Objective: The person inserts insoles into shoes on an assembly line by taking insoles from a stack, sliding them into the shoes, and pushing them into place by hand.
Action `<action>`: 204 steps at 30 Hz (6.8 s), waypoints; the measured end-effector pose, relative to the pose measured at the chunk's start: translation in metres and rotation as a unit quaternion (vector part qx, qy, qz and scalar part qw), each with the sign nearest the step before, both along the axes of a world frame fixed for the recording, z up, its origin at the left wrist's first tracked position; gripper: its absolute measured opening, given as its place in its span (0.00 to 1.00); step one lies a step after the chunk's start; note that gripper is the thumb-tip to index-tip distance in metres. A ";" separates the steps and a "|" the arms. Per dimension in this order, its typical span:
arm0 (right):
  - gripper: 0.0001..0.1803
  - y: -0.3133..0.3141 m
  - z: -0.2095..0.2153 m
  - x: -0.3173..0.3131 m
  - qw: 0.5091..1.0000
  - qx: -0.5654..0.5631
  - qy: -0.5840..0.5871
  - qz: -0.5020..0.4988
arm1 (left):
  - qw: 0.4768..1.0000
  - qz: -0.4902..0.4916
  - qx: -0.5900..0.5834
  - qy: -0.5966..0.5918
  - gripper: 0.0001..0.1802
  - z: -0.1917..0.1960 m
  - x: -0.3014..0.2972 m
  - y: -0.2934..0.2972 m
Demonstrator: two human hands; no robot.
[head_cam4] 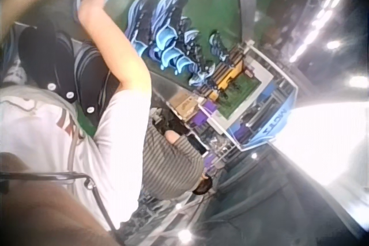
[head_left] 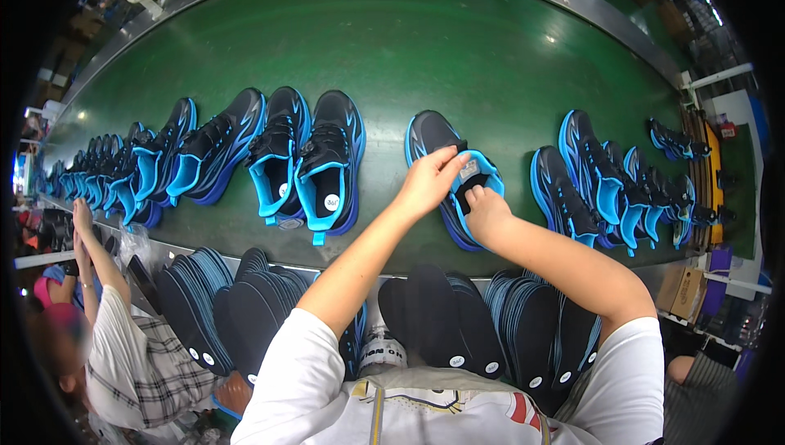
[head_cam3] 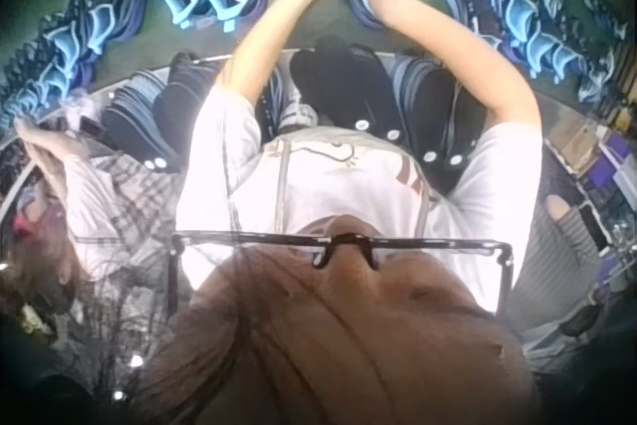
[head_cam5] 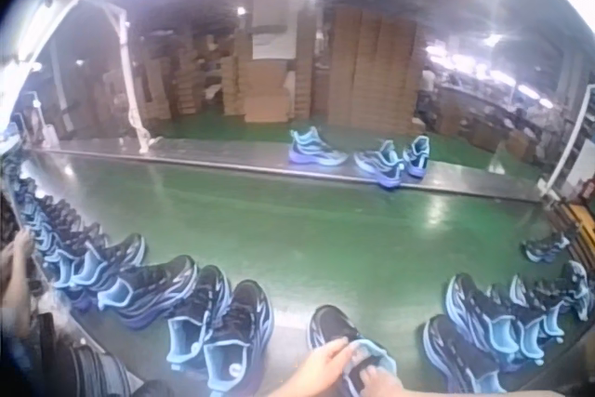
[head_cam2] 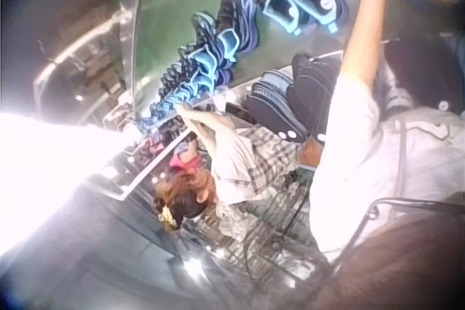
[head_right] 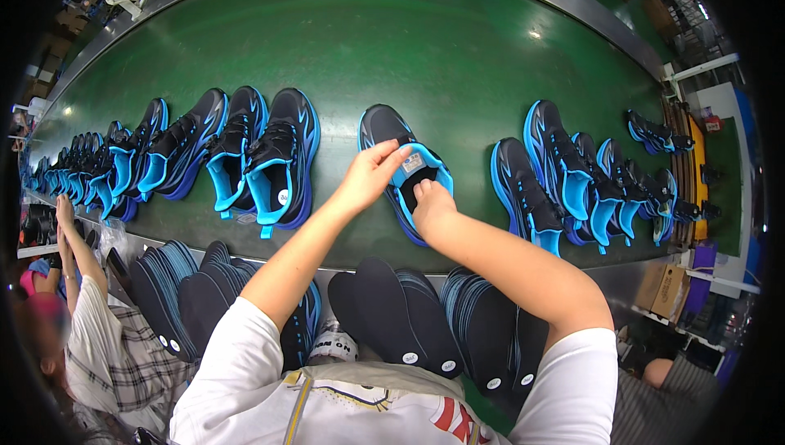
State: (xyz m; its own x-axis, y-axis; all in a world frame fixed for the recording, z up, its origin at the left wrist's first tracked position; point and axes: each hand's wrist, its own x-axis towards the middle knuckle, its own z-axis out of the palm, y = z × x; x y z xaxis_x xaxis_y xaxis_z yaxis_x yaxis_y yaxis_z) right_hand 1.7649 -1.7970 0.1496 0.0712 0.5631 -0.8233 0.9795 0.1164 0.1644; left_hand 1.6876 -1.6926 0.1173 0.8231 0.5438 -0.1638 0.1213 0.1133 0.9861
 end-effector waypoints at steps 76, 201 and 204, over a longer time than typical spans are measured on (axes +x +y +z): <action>0.15 -0.402 0.116 -0.015 0.518 0.576 0.030 -0.631 | 0.826 -0.049 0.553 -0.098 0.11 0.058 0.141 -0.106; 0.24 -0.415 0.094 -0.020 0.710 0.393 0.034 -0.583 | 0.987 -0.129 -0.095 0.009 0.14 0.096 0.172 -0.098; 0.23 -0.428 0.086 -0.028 0.684 0.416 0.022 -0.599 | 0.875 -0.060 0.480 -0.021 0.29 0.079 0.212 -0.174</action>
